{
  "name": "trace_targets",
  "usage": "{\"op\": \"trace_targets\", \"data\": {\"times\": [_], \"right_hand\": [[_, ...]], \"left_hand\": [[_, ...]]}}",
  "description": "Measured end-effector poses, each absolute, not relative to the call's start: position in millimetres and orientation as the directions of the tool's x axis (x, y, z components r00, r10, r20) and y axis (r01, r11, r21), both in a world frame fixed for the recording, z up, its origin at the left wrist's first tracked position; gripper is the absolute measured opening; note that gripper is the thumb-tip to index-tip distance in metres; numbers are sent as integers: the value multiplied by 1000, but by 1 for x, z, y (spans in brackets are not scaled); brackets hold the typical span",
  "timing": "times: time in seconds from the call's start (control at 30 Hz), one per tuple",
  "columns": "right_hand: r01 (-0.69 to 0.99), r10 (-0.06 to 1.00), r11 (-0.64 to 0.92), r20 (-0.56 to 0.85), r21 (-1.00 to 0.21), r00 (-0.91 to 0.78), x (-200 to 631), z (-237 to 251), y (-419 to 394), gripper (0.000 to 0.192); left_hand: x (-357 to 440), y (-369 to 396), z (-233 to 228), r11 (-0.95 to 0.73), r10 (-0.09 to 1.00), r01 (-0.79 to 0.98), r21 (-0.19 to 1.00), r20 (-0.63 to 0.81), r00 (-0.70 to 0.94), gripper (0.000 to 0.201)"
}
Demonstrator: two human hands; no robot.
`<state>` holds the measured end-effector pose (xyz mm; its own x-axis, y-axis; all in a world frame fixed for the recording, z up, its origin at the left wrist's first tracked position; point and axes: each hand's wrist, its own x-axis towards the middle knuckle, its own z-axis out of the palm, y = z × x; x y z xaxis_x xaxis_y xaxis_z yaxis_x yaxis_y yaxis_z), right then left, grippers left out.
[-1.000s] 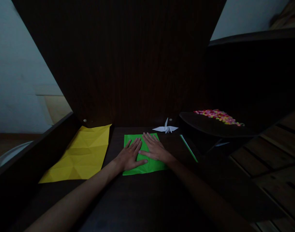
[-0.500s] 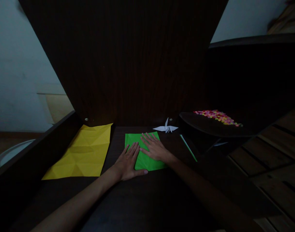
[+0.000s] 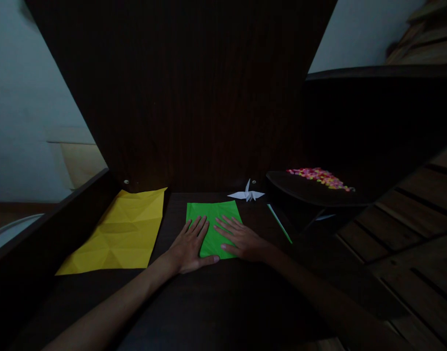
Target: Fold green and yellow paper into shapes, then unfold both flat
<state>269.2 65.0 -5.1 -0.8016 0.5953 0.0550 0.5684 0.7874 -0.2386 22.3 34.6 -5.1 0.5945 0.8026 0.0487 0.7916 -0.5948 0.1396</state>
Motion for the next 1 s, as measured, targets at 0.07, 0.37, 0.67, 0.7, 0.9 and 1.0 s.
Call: {"op": "trace_targets", "data": {"times": [0.07, 0.37, 0.67, 0.7, 0.9, 1.0], "right_hand": [[587, 612, 773, 40, -241, -790, 273, -4, 61, 65], [589, 619, 765, 44, -259, -784, 274, -2, 59, 68], [580, 614, 775, 78, -251, -786, 275, 0, 56, 78], [585, 617, 772, 75, -248, -783, 274, 0, 55, 78], [608, 639, 749, 44, -264, -768, 268, 10, 45, 89], [599, 635, 754, 66, -271, -770, 269, 21, 38, 95]], "left_hand": [[21, 35, -6, -596, 802, 792, 136, 43, 596, 95], [19, 29, -5, -569, 821, 815, 110, 22, 570, 73], [2, -4, -4, -612, 789, 779, 137, 32, 614, 69], [1, -7, -3, -617, 784, 774, 139, 28, 620, 68], [-1, -9, 11, -599, 798, 783, 169, 55, 600, 75], [-4, -6, 19, -619, 784, 762, 191, 94, 613, 77]]}}
